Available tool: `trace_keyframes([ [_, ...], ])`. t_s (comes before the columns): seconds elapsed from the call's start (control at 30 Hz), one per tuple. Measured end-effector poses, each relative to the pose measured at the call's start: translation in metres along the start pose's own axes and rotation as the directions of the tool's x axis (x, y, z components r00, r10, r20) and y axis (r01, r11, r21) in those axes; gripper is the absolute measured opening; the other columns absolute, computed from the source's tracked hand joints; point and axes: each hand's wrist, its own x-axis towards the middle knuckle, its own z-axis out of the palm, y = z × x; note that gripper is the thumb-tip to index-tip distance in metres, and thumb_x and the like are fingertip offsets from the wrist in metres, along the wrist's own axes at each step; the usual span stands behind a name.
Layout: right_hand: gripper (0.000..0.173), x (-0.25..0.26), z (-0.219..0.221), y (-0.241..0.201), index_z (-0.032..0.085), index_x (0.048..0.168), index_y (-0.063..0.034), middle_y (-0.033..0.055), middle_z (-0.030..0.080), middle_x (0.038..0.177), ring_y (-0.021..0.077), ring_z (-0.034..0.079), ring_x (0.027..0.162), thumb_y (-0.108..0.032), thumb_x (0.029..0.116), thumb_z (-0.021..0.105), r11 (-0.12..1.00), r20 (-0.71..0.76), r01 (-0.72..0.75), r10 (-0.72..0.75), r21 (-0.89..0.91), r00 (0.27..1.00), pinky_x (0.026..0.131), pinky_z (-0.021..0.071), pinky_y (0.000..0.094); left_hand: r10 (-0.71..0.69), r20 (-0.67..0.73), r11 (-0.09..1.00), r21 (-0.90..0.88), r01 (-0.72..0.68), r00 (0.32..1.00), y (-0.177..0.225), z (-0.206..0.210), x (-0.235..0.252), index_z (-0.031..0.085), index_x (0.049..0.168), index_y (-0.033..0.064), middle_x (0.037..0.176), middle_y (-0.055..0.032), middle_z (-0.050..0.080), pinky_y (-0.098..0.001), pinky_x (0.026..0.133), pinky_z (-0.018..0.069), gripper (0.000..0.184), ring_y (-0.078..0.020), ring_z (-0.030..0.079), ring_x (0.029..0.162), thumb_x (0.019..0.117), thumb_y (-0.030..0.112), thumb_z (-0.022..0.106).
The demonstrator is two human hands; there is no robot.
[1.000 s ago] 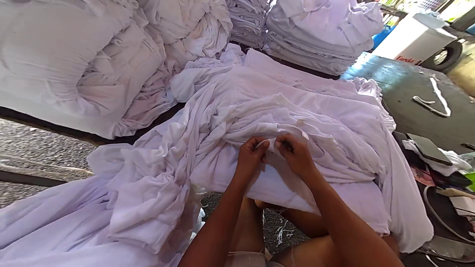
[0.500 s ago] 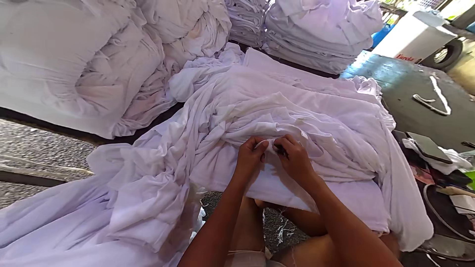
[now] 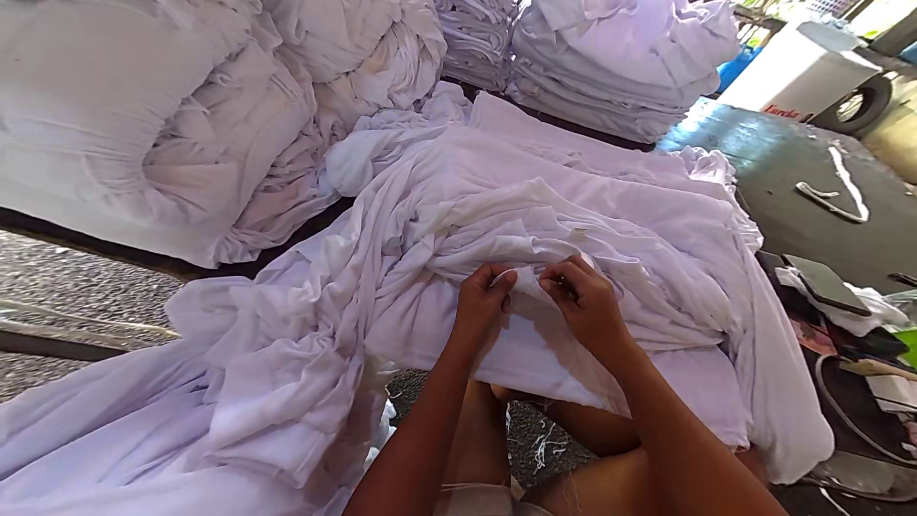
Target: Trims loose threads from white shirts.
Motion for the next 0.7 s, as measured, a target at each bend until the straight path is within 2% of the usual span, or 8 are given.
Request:
trace_keyframes([
  [0.07,0.018,-0.001,0.004,0.003,0.073,0.107,0.0021,0.0183,0.069,0.101,0.0260,0.069,0.080,-0.008,0.0942,0.065,0.993,0.045,0.047,-0.042,-0.106,0.998,0.070,0.0584,0.0394,-0.002,-0.004,1.000,0.005,0.002,1.000,0.000,0.000,0.000,0.062,0.094,0.0009,0.070,0.0022,0.061,-0.0152,0.052,0.0462,0.006,-0.0009,0.052,0.052,0.0990,0.000,0.059],
  [0.13,0.017,-0.001,0.008,0.005,0.074,0.105,0.0027,0.0187,0.071,0.097,0.0286,0.071,0.078,-0.004,0.0921,0.064,0.987,0.029,0.082,-0.079,-0.137,0.996,0.069,0.0591,0.0422,-0.006,-0.001,1.000,0.026,0.006,1.000,0.000,0.000,0.000,0.062,0.096,0.0003,0.070,0.0028,0.059,-0.0161,0.053,0.0465,0.006,-0.0013,0.052,0.053,0.0997,0.002,0.059],
  [0.2,0.016,0.000,0.006,0.002,0.072,0.103,0.0046,0.0175,0.068,0.094,0.0229,0.068,0.077,-0.004,0.0938,0.062,0.994,-0.020,0.075,-0.076,-0.074,0.997,0.069,0.0576,0.0348,-0.004,-0.002,1.000,0.028,0.004,1.000,0.001,0.000,0.000,0.062,0.096,0.0001,0.069,0.0032,0.059,-0.0158,0.054,0.0467,0.006,-0.0012,0.053,0.053,0.0997,0.002,0.058],
  [0.3,0.014,0.005,-0.004,-0.005,0.068,0.100,0.0064,0.0115,0.062,0.092,0.0063,0.058,0.075,-0.005,0.0970,0.060,0.994,-0.110,0.017,-0.005,0.112,0.994,0.067,0.0489,0.0174,-0.003,-0.003,1.000,0.029,0.003,1.000,0.001,0.000,0.000,0.062,0.095,0.0003,0.069,0.0031,0.060,-0.0153,0.053,0.0463,0.006,-0.0004,0.052,0.053,0.0996,0.002,0.059],
  [0.4,0.014,0.006,-0.011,-0.006,0.068,0.099,0.0046,0.0087,0.060,0.092,0.0029,0.055,0.075,-0.008,0.0980,0.061,0.993,-0.101,-0.002,0.014,0.119,0.995,0.066,0.0470,0.0142,-0.002,-0.005,1.000,0.023,0.002,1.000,0.001,0.001,0.000,0.062,0.094,0.0010,0.069,0.0031,0.060,-0.0149,0.053,0.0463,0.006,-0.0002,0.052,0.053,0.0993,0.001,0.059],
  [0.5,0.017,0.002,-0.004,0.004,0.073,0.104,0.0015,0.0139,0.069,0.097,0.0159,0.065,0.077,-0.011,0.0967,0.064,0.998,-0.023,0.048,-0.049,-0.033,0.999,0.068,0.0561,0.0291,-0.003,-0.005,1.000,0.016,0.003,1.000,0.002,0.001,-0.001,0.062,0.094,0.0004,0.069,0.0025,0.060,-0.0152,0.052,0.0460,0.006,-0.0006,0.052,0.053,0.0995,0.001,0.059],
  [0.6,0.017,-0.002,0.006,0.007,0.074,0.106,0.0007,0.0165,0.071,0.099,0.0260,0.070,0.079,-0.007,0.0937,0.065,0.982,0.049,0.113,-0.107,-0.149,0.993,0.069,0.0589,0.0396,-0.015,-0.008,1.000,0.020,0.015,1.000,0.002,0.001,-0.001,0.062,0.094,0.0002,0.068,0.0028,0.059,-0.0151,0.052,0.0455,0.006,-0.0008,0.052,0.052,0.0994,0.001,0.059],
  [0.7,0.015,-0.001,0.011,0.006,0.072,0.101,0.0038,0.0189,0.070,0.094,0.0293,0.070,0.075,-0.001,0.0892,0.064,0.979,0.044,0.125,-0.120,-0.159,0.992,0.066,0.0582,0.0424,-0.018,-0.006,1.000,0.014,0.018,1.000,0.001,0.001,-0.001,0.062,0.095,0.0002,0.068,0.0027,0.059,-0.0150,0.052,0.0457,0.006,-0.0006,0.051,0.052,0.0995,0.000,0.059],
])
